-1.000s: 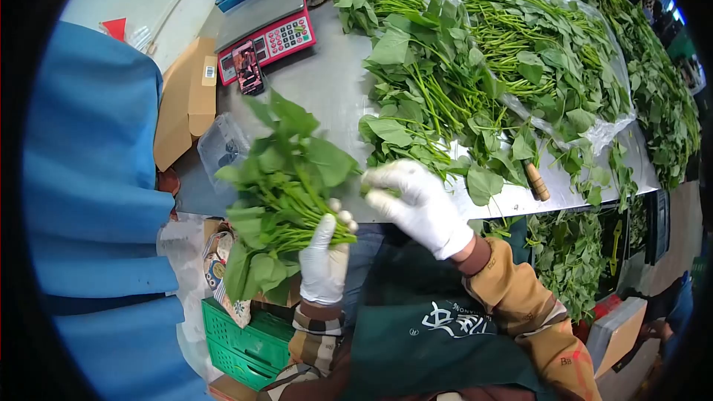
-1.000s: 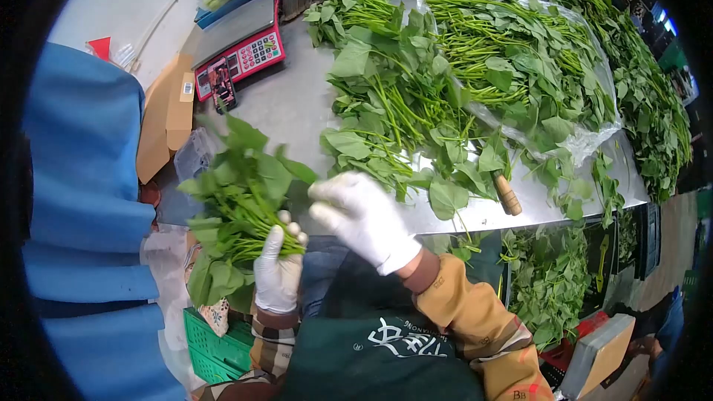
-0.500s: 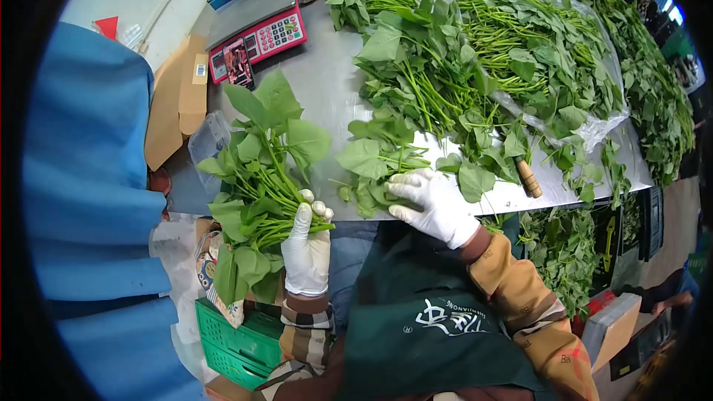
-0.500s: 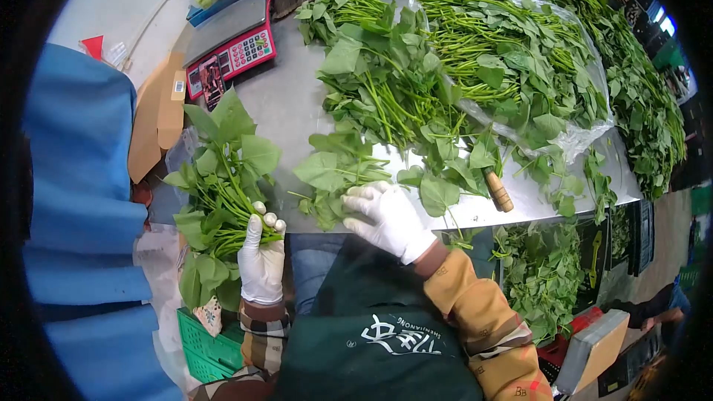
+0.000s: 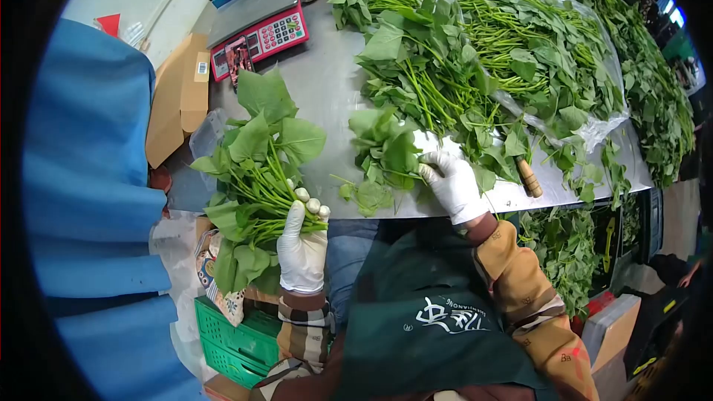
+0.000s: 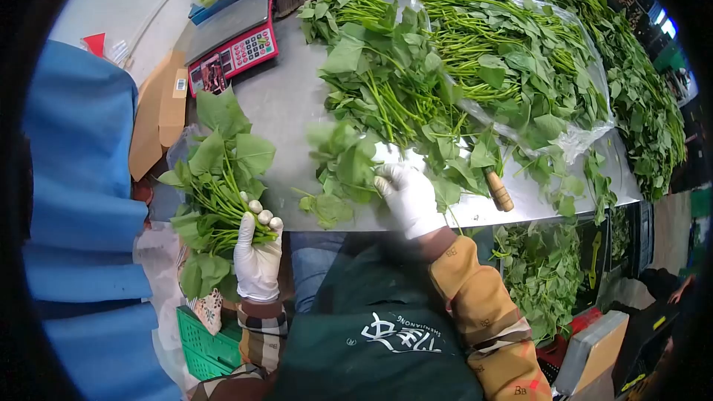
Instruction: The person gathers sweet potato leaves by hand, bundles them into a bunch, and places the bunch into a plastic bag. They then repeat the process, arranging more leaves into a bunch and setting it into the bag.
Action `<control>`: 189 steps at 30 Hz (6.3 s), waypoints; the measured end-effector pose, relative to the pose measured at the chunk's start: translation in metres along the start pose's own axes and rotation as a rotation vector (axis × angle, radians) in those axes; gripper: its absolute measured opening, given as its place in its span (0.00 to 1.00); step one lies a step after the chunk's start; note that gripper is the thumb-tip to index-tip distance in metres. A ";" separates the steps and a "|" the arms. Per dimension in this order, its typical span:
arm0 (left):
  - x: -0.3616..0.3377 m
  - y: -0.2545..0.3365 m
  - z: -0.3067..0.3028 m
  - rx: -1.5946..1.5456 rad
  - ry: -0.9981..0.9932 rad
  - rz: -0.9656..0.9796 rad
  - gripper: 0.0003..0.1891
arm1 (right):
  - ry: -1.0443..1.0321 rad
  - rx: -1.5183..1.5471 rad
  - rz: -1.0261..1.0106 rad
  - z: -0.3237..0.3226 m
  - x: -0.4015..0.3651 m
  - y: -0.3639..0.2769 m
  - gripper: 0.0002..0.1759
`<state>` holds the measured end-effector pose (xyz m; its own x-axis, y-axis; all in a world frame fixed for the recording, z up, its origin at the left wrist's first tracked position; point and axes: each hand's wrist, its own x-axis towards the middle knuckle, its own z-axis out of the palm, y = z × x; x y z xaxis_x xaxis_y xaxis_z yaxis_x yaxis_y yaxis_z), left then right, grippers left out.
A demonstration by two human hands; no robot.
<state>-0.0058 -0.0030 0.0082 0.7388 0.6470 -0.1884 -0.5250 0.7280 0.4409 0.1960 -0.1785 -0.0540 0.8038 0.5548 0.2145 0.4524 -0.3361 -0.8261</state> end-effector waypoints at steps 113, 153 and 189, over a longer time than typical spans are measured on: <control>0.014 -0.071 0.003 0.269 0.133 -0.270 0.11 | 0.684 -0.891 0.262 -0.238 -0.163 0.049 0.29; 0.031 -0.086 -0.058 0.066 -0.128 -0.732 0.14 | -0.084 0.678 0.511 -0.026 0.084 -0.009 0.08; 0.021 -0.082 -0.003 0.156 0.195 -0.336 0.13 | -0.468 0.180 -0.010 -0.016 0.005 -0.053 0.15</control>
<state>0.0523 -0.0486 -0.0344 0.7564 0.4208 -0.5008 -0.1865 0.8725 0.4515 0.1819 -0.1701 -0.0010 0.5215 0.8532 0.0003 0.3524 -0.2151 -0.9108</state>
